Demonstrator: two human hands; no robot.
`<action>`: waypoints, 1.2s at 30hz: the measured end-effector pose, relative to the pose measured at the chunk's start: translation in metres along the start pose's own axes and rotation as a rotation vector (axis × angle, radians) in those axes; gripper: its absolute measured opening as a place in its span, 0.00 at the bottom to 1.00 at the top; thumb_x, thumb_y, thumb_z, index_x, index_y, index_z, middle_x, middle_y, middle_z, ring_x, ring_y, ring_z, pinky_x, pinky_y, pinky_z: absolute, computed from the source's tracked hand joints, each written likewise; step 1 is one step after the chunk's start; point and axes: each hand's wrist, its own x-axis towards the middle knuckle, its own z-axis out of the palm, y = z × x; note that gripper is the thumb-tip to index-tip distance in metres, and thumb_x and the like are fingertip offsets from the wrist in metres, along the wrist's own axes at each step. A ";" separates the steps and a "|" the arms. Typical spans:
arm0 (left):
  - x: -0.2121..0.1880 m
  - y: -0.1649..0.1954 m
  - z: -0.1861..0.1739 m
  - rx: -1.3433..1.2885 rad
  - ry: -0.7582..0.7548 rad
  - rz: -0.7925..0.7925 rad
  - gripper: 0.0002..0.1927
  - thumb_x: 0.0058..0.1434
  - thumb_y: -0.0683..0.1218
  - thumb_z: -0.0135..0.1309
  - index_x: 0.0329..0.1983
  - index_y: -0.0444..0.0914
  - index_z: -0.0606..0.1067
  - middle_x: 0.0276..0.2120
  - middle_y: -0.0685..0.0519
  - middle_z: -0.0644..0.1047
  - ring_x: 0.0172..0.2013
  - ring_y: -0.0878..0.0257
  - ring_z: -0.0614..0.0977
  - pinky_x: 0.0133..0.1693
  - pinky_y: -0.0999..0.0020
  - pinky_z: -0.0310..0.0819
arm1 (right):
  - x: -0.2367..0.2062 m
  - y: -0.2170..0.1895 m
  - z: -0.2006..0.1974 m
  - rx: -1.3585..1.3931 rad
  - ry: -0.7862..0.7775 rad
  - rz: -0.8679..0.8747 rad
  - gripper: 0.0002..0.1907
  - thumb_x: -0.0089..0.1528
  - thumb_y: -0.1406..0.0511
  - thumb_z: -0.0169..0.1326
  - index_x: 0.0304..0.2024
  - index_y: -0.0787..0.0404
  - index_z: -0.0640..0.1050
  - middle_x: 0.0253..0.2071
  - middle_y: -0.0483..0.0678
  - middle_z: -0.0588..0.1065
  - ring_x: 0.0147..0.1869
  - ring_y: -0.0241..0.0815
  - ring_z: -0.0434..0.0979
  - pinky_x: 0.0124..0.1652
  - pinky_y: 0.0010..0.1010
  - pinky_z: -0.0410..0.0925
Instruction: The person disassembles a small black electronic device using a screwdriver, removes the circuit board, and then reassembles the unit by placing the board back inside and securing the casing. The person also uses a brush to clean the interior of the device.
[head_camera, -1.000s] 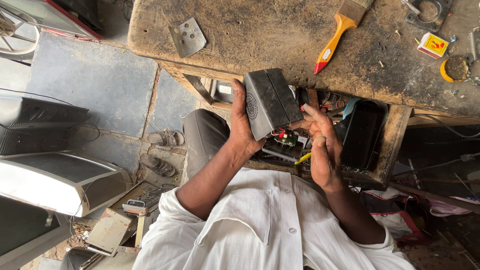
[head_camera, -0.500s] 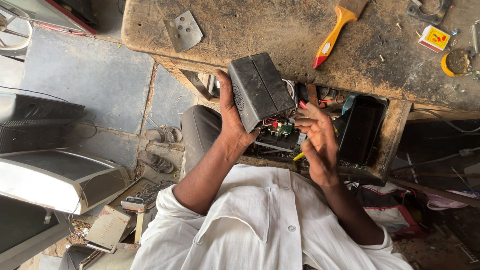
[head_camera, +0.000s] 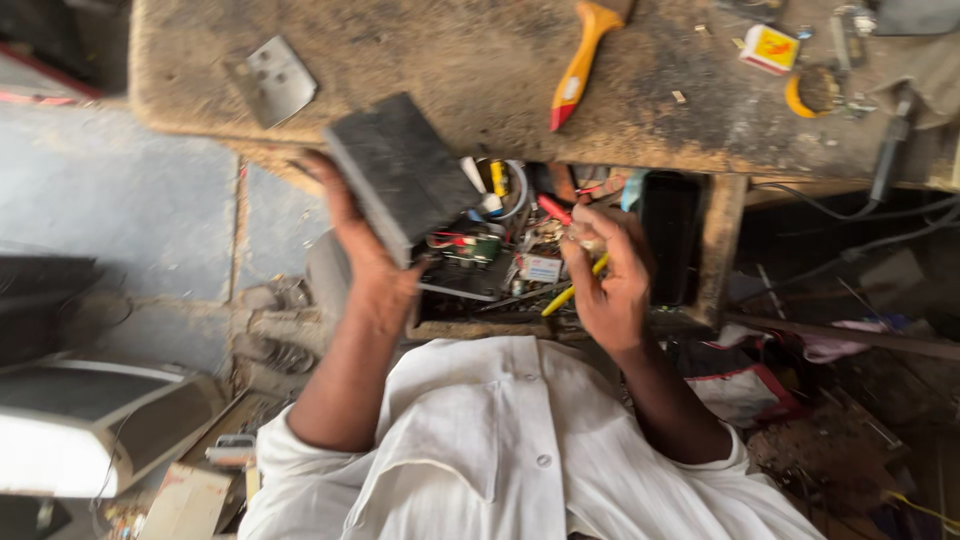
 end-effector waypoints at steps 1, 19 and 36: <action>0.005 0.003 0.002 -0.003 -0.006 0.020 0.57 0.51 0.79 0.50 0.74 0.40 0.58 0.67 0.44 0.69 0.66 0.48 0.73 0.66 0.49 0.72 | 0.006 0.002 -0.008 -0.088 0.045 -0.012 0.18 0.68 0.76 0.57 0.61 0.67 0.74 0.53 0.50 0.73 0.53 0.39 0.77 0.54 0.29 0.71; -0.013 -0.013 0.029 -0.205 -0.192 -0.262 0.56 0.56 0.82 0.42 0.74 0.37 0.61 0.63 0.41 0.72 0.60 0.47 0.77 0.62 0.44 0.73 | 0.013 -0.040 -0.001 0.277 -0.099 0.020 0.37 0.69 0.57 0.57 0.72 0.71 0.61 0.65 0.57 0.70 0.69 0.47 0.71 0.69 0.36 0.65; -0.024 -0.029 0.061 0.144 -0.195 -0.066 0.43 0.71 0.71 0.45 0.64 0.27 0.70 0.53 0.42 0.78 0.50 0.56 0.82 0.53 0.57 0.79 | 0.054 -0.073 0.004 0.464 -0.277 0.085 0.40 0.69 0.67 0.57 0.77 0.70 0.53 0.71 0.59 0.66 0.73 0.43 0.69 0.68 0.35 0.66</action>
